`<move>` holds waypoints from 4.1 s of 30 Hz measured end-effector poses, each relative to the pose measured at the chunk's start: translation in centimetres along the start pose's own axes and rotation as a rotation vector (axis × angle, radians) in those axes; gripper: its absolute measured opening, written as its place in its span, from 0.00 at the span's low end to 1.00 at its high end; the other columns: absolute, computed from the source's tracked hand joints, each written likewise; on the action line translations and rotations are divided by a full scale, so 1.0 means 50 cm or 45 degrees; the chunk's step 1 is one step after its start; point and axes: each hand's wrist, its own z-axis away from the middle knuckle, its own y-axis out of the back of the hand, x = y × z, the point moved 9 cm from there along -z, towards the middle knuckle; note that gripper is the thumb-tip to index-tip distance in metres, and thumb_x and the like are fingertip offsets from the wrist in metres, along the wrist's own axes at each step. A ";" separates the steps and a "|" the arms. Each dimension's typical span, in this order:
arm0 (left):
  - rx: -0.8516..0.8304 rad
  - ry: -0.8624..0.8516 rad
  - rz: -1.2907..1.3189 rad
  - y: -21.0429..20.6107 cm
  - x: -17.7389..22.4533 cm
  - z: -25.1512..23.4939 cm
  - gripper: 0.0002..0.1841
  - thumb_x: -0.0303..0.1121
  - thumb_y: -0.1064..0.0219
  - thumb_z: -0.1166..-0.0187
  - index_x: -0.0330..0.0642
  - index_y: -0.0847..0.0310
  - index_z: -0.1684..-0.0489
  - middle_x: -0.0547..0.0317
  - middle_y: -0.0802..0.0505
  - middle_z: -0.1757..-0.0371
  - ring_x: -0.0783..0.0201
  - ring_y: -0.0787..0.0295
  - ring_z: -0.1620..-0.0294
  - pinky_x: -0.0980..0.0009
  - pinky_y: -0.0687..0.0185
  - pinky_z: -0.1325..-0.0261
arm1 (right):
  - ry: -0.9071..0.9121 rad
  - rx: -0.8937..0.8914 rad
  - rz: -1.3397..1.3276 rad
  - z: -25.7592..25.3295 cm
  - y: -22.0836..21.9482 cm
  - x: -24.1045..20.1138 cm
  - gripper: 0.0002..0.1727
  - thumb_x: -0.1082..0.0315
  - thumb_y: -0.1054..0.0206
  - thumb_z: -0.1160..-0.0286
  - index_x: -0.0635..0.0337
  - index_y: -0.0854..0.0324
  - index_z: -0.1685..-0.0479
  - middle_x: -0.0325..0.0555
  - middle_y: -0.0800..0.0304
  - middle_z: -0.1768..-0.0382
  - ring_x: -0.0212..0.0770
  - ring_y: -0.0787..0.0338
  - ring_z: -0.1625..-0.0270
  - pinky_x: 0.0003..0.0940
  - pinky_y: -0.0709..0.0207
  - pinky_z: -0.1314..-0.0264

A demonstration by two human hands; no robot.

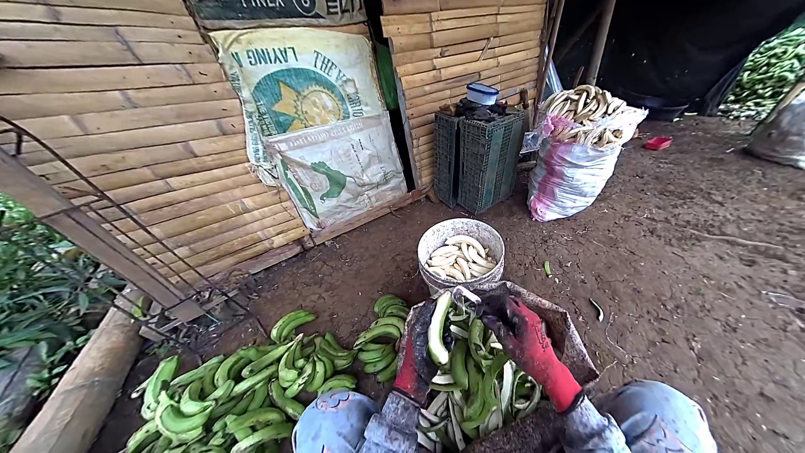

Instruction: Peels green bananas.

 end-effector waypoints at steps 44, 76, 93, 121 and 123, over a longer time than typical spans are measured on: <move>0.108 -0.145 -0.153 0.046 -0.004 0.006 0.19 0.35 0.57 0.05 0.31 0.27 0.31 0.49 0.10 0.49 0.64 0.11 0.51 0.66 0.14 0.44 | -0.137 -0.081 0.206 0.037 -0.062 -0.006 0.22 0.66 0.30 0.30 0.65 0.14 0.36 0.65 0.11 0.42 0.62 0.09 0.41 0.58 0.18 0.37; -0.132 0.073 0.327 0.006 -0.039 -0.002 0.28 0.48 0.66 0.06 0.40 0.20 0.53 0.57 0.14 0.78 0.67 0.19 0.85 0.72 0.19 0.84 | -0.054 -0.100 0.004 0.013 -0.079 0.032 0.20 0.63 0.30 0.28 0.59 0.11 0.38 0.56 0.08 0.44 0.51 0.09 0.42 0.49 0.17 0.34; 0.038 -0.683 -0.781 -0.095 0.194 -0.071 0.31 0.32 0.46 0.10 0.39 0.48 0.08 0.44 0.25 0.17 0.60 0.25 0.21 0.63 0.32 0.18 | -0.348 0.163 0.159 -0.002 -0.018 0.057 0.22 0.65 0.33 0.23 0.66 0.17 0.32 0.64 0.11 0.42 0.59 0.09 0.40 0.55 0.19 0.33; -0.160 0.064 -0.340 -0.016 0.025 -0.043 0.22 0.43 0.44 0.10 0.35 0.31 0.27 0.48 0.12 0.64 0.53 0.08 0.69 0.52 0.05 0.61 | -0.243 0.123 -0.009 0.026 -0.011 0.063 0.20 0.54 0.33 0.22 0.58 0.11 0.41 0.49 0.07 0.54 0.43 0.08 0.53 0.44 0.16 0.43; 0.011 0.019 -0.252 -0.028 0.060 -0.028 0.21 0.47 0.50 0.07 0.38 0.27 0.33 0.56 0.16 0.73 0.62 0.16 0.81 0.63 0.11 0.77 | -0.164 0.129 -0.040 0.026 -0.013 0.040 0.20 0.56 0.32 0.24 0.58 0.11 0.41 0.48 0.06 0.53 0.41 0.07 0.52 0.42 0.15 0.42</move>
